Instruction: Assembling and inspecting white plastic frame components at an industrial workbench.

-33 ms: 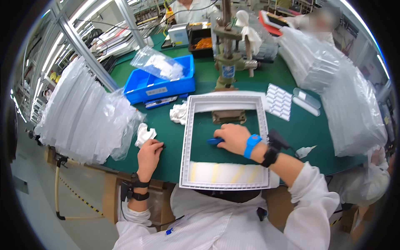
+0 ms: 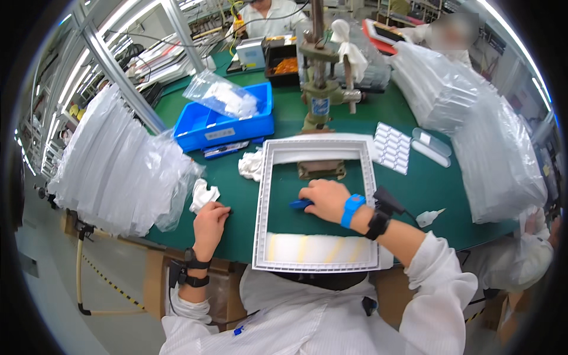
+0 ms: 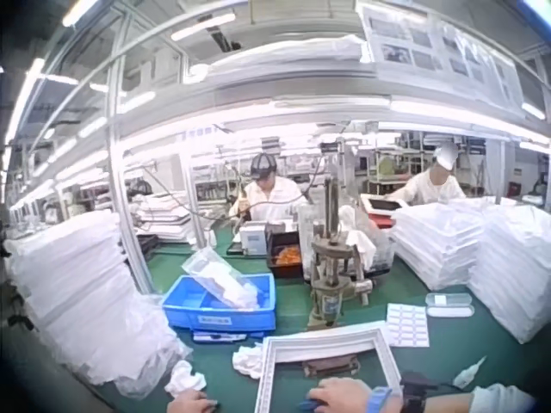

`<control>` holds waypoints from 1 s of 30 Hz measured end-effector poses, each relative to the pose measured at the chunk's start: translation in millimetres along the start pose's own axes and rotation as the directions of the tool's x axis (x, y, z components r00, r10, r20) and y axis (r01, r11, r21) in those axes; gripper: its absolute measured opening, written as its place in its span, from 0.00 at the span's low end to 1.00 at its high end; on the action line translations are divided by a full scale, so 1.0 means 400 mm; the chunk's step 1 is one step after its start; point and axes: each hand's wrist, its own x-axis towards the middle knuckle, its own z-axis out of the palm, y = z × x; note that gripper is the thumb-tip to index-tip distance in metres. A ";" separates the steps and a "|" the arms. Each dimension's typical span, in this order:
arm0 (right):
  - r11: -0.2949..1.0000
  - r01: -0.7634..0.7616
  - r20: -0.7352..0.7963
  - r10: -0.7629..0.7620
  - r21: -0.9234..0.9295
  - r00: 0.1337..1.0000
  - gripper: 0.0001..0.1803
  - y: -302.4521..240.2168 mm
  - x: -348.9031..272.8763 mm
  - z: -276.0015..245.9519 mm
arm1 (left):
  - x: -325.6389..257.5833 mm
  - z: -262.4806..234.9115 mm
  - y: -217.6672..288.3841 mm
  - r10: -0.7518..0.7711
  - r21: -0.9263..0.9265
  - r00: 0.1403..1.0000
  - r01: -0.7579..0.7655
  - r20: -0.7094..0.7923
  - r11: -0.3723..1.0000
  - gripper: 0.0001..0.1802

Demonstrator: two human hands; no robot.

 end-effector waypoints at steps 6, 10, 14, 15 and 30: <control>0.955 -0.030 0.031 0.022 0.296 0.999 0.11 -0.036 0.002 -0.230 | 0.022 -0.028 0.003 0.011 0.051 0.996 -0.015 0.089 0.999 0.06; 0.822 -0.207 -0.165 0.339 0.530 0.926 0.13 0.049 0.069 -0.514 | 0.083 -0.082 0.024 -0.113 -0.336 0.989 0.139 0.094 0.931 0.04; 0.785 -0.120 -0.565 0.534 0.608 0.629 0.22 0.242 0.232 -0.596 | 0.244 -0.051 0.100 -0.029 -0.689 0.994 0.092 0.102 0.719 0.08; 0.789 -0.119 -0.613 0.554 0.602 0.563 0.27 0.280 0.290 -0.588 | 0.281 -0.022 0.118 0.001 -0.766 0.992 0.097 0.127 0.636 0.11; 0.611 0.133 -0.477 0.443 0.780 0.759 0.20 0.198 0.326 -0.656 | 0.539 0.289 0.312 0.098 -0.543 0.974 0.028 0.202 0.839 0.12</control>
